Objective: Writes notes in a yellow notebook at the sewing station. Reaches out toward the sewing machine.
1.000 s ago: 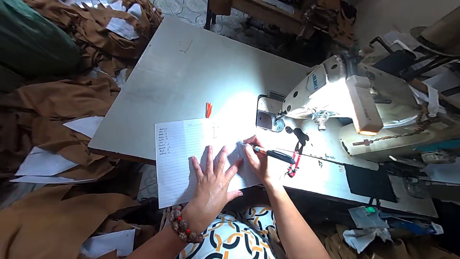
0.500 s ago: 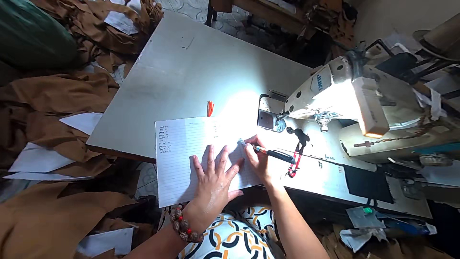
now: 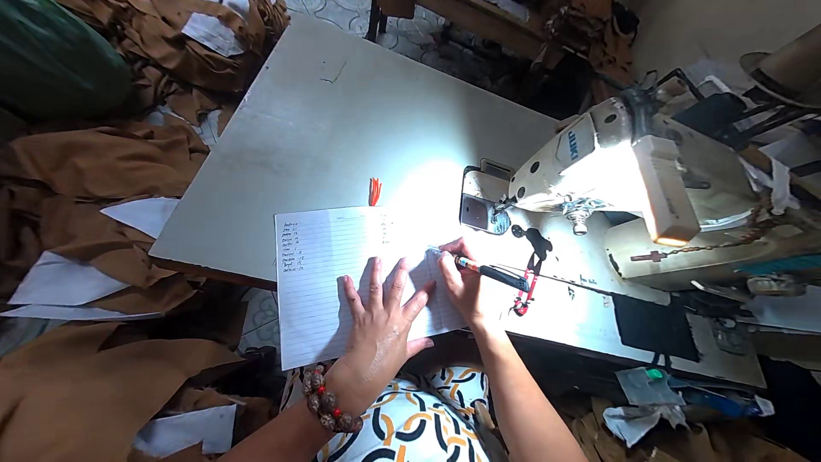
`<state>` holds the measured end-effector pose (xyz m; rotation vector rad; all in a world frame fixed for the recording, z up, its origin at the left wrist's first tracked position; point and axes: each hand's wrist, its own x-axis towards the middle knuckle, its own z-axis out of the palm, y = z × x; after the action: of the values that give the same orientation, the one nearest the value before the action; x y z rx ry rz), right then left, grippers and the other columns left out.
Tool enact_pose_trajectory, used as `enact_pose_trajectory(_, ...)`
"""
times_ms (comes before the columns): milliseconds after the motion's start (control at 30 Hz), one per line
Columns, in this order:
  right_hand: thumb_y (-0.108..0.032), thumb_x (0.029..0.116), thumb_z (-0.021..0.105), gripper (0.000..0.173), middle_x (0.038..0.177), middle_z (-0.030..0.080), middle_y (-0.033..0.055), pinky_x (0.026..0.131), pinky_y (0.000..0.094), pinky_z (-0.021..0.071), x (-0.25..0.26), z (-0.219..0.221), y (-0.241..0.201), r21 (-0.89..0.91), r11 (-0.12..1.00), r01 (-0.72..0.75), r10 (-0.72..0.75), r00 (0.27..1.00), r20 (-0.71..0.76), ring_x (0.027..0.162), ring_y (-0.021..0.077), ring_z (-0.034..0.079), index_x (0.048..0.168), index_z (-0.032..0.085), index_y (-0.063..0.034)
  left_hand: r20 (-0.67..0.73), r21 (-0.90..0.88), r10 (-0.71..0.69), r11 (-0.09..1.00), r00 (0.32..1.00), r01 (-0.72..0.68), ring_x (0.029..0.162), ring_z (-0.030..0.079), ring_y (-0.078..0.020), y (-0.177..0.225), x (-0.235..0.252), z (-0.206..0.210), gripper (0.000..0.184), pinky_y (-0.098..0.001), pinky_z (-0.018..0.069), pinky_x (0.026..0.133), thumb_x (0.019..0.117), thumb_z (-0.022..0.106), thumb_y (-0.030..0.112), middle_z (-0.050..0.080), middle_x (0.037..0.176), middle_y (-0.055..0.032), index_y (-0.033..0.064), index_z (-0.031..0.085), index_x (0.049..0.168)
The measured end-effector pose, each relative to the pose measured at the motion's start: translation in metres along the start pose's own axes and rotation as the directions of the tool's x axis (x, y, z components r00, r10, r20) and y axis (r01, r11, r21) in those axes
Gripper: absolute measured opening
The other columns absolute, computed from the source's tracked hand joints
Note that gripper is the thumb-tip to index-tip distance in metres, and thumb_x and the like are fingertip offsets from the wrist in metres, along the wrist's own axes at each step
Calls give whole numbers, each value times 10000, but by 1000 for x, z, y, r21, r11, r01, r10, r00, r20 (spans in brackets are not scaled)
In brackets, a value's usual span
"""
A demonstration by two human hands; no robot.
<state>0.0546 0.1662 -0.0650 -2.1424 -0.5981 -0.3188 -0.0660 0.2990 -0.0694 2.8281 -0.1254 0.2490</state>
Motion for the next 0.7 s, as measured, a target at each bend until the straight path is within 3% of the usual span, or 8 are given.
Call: enact_pose_trajectory(700,-124,850,603,97,653,586,-21,536,162,439,0,2,1,-69,997,31,-33,999,-25,564,-2,532,808,654,-54,-15,9,-7,1000,1000,7,1428,348,-585,0,-1,2,840,-873,221,991,725,728,711,404,1595,-218,320,577,1454)
